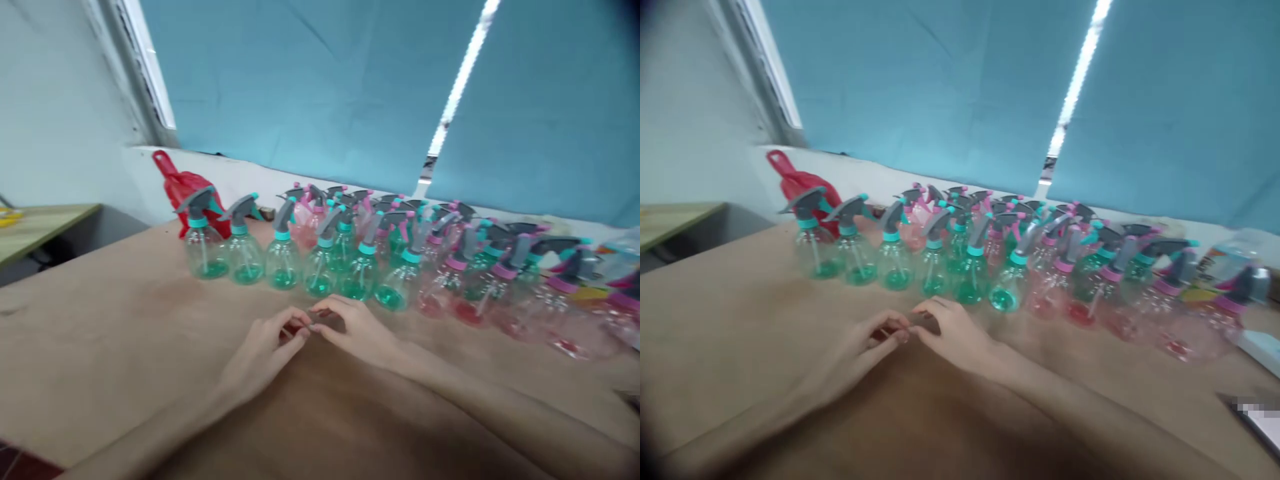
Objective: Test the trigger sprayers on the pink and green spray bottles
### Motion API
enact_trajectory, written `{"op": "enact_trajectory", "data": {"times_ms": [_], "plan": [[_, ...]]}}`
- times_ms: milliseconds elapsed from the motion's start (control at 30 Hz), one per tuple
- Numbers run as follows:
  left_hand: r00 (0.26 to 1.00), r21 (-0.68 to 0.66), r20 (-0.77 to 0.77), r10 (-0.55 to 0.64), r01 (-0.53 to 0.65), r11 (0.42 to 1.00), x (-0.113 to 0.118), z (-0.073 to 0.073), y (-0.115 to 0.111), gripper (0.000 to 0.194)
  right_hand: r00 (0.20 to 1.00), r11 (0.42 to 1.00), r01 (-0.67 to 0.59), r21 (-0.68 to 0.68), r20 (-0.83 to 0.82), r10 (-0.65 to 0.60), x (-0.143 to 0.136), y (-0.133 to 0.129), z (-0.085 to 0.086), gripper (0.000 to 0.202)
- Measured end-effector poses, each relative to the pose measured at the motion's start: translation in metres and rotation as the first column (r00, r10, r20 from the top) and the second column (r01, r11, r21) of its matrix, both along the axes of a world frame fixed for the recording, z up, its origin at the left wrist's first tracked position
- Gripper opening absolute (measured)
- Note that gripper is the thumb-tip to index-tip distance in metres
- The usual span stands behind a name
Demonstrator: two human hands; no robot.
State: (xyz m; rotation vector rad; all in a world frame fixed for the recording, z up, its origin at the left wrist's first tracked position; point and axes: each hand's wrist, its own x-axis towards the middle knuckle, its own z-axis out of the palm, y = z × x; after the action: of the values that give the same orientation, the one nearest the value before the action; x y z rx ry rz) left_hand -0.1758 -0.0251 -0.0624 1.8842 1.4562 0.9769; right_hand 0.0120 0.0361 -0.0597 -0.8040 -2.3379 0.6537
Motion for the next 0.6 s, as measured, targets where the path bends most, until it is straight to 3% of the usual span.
{"op": "enact_trajectory", "data": {"times_ms": [167,300,367,467,600], "plan": [[0.991,0.050,0.038,0.128,-0.130,0.990,-0.052,-0.011,-0.009,0.015,0.993,0.996,-0.088,-0.002,-0.080,0.088,-0.061,0.004,-0.014,0.024],[0.967,0.120,0.057,0.249,-0.255,0.960,-0.094,-0.008,-0.008,0.016,0.979,0.991,-0.133,0.006,-0.154,0.132,-0.102,0.007,-0.019,0.027],[0.938,0.173,0.072,0.339,-0.347,0.922,-0.115,-0.001,-0.002,0.017,0.972,0.989,-0.145,0.008,-0.185,0.144,-0.120,0.010,-0.020,0.026],[0.865,0.275,0.131,0.485,-0.501,0.821,-0.145,0.010,0.015,0.021,0.964,0.989,-0.149,0.006,-0.222,0.146,-0.144,0.014,-0.020,0.025],[0.795,0.347,0.169,0.583,-0.601,0.719,-0.173,0.018,0.045,0.034,0.958,0.989,-0.147,-0.018,-0.250,0.138,-0.164,0.021,-0.022,0.025]]}}
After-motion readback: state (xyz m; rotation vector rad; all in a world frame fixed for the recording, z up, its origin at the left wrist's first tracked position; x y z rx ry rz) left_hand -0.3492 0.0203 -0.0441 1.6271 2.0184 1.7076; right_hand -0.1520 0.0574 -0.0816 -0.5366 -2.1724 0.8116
